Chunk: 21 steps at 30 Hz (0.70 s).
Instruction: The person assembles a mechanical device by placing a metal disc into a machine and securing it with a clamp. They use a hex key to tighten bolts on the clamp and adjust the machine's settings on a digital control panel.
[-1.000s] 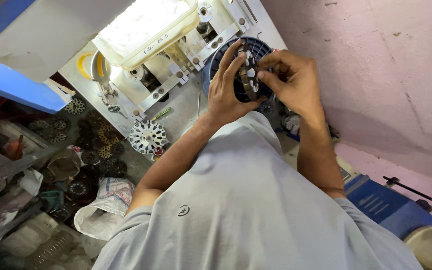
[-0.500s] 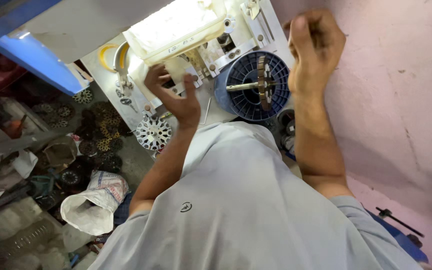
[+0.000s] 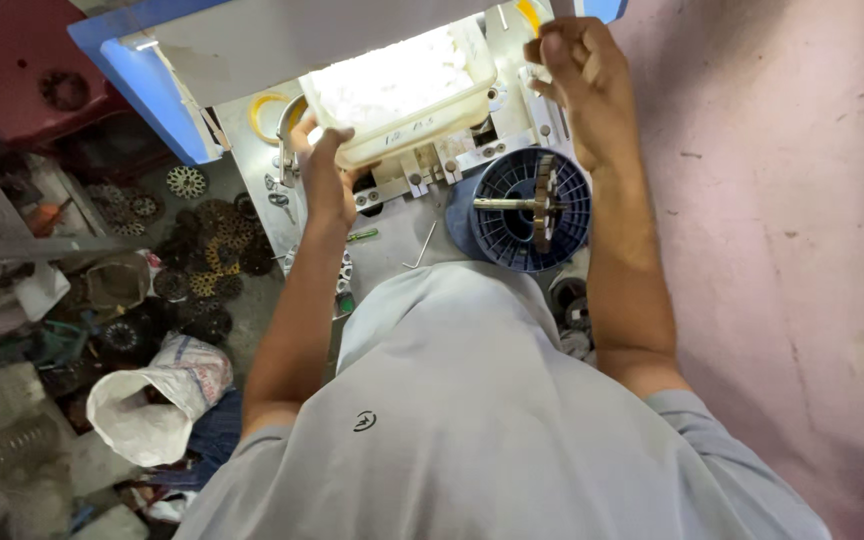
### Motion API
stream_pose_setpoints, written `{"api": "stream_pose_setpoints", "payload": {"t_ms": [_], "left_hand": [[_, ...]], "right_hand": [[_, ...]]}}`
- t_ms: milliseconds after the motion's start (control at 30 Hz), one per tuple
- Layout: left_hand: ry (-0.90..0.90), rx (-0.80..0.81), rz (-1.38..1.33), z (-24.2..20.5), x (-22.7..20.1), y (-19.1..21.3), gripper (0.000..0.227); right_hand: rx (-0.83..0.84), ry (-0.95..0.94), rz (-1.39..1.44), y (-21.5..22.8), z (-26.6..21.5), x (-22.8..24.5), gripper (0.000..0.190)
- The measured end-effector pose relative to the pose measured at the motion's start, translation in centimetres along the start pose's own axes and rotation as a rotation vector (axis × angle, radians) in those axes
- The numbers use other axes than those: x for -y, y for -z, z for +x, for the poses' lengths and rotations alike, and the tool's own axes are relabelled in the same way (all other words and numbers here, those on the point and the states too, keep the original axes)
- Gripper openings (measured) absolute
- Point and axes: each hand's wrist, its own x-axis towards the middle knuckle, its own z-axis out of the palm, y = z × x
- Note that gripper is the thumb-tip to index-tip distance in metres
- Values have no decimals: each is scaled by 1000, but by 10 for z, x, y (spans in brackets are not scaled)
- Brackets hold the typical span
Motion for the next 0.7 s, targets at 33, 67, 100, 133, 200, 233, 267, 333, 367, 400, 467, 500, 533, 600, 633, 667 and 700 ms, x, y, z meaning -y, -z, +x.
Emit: {"api": "stream_pose_setpoints", "payload": {"t_ms": [33,67,100,133,200,233,267,333,367,400,467,500,533,600,633,667,700], "left_hand": [[21,-21,-39,-15,-2,3,68],[34,-1,-55,-31,-3,7,66],[39,11,-69,-51,-6,14,64],[44,22,-84,-71,-8,20,62],[12,20,-93,-111,-10,30,62],[-3,20,-93,-131,-12,35,62],[-24,13,-100,-152,-15,40,63],[-56,-1,-109,-196,-21,53,66],[-98,12,-95,-215,-23,59,72],[-139,24,-79,-232,-24,66,80],[-199,42,40,-258,-28,90,90],[-207,47,133,-270,-27,105,94],[-212,51,226,-282,-27,120,98],[-153,-27,291,-305,-32,152,88],[-119,-70,326,-319,-30,162,85],[-210,-144,330,-330,-22,166,82],[-304,-216,342,-340,-17,169,78]], "right_hand": [[29,-25,-73,1,-6,6,47],[75,-31,-131,2,-14,11,47],[130,-36,-184,0,-21,14,47],[185,-39,-238,-2,-31,17,47],[341,76,-105,-12,-57,17,58],[416,129,-31,-17,-70,18,64],[405,158,-76,-24,-82,18,66],[375,210,-159,-43,-107,14,71],[400,192,-68,-52,-116,12,76],[425,171,23,-63,-125,9,80],[554,-49,280,-81,-132,5,91],[650,-261,429,-84,-137,2,97],[738,-483,572,-88,-141,-3,104],[849,-559,579,-96,-147,-16,107],[906,-601,587,-101,-153,-24,109],[960,-612,596,-106,-161,-31,111],[1013,-619,611,-112,-168,-37,112]]}}
